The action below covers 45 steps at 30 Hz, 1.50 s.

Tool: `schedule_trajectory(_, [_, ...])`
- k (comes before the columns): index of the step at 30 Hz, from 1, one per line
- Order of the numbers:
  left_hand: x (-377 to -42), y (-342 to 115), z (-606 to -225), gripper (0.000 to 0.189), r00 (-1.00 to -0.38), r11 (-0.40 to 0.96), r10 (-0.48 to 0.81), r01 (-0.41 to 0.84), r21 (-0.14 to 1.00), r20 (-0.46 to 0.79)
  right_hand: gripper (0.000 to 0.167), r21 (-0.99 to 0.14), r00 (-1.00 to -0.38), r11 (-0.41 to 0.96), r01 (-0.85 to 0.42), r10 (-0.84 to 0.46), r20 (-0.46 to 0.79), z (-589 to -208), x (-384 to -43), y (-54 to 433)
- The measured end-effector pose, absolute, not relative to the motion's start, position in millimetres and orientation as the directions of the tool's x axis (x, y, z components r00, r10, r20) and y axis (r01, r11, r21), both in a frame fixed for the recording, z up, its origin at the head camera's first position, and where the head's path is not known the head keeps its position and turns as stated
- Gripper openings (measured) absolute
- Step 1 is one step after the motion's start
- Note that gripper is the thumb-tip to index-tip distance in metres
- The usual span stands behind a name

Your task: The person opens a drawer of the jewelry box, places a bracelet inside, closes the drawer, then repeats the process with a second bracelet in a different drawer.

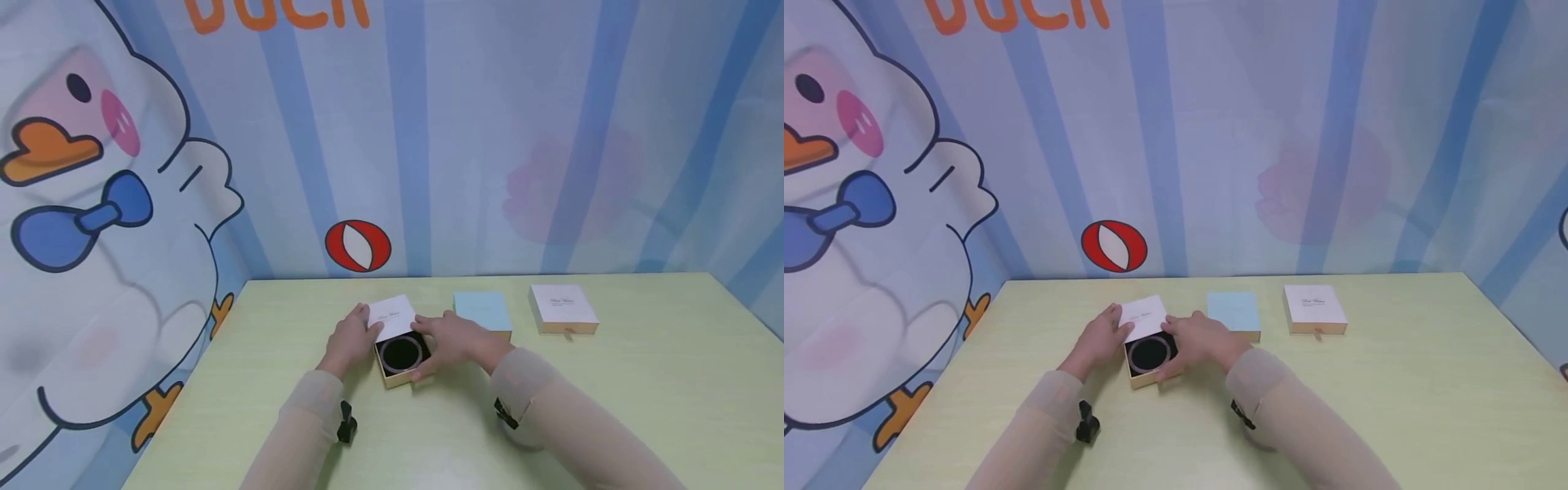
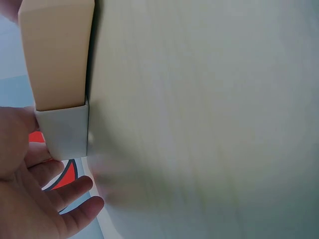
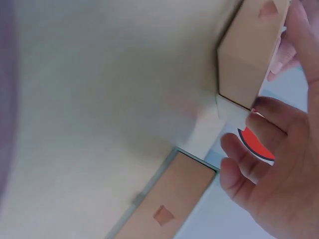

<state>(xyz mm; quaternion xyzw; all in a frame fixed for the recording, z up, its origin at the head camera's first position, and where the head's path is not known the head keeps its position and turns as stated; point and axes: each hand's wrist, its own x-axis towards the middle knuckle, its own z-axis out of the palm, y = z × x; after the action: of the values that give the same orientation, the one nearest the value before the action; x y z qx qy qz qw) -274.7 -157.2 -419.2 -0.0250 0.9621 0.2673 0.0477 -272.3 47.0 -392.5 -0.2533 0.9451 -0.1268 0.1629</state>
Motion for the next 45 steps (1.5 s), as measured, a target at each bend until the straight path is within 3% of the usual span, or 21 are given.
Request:
schedule_trajectory(2, [-275.7, -156.6, -420.0, 0.063, -0.994, 0.856, -0.018, -0.070, 0.512, -0.106, 0.096, -0.341, -0.805, 0.836, -0.429, -0.526, -0.276, -389.2, -273.2, 49.5])
schedule_trajectory(6, [-276.1, -156.0, -420.3, 0.063, -0.994, 0.855, -0.019, -0.072, 0.514, -0.107, 0.091, -0.347, -0.793, 0.831, -0.434, -0.536, -0.291, -386.6, -275.6, 49.5])
schedule_trajectory(22, [-276.7, -159.4, -423.8, 0.062, -0.995, 0.845, -0.021, -0.072, 0.531, -0.100, 0.086, -0.360, -0.805, 0.814, -0.456, -0.549, -0.223, -391.0, -274.4, 40.3])
schedule_trajectory(45, [-277.1, -159.1, -423.6, 0.062, -0.997, 0.848, -0.016, -0.054, 0.527, -0.077, 0.082, -0.358, -0.820, 0.825, -0.437, -0.529, -0.218, -387.1, -271.9, 38.2])
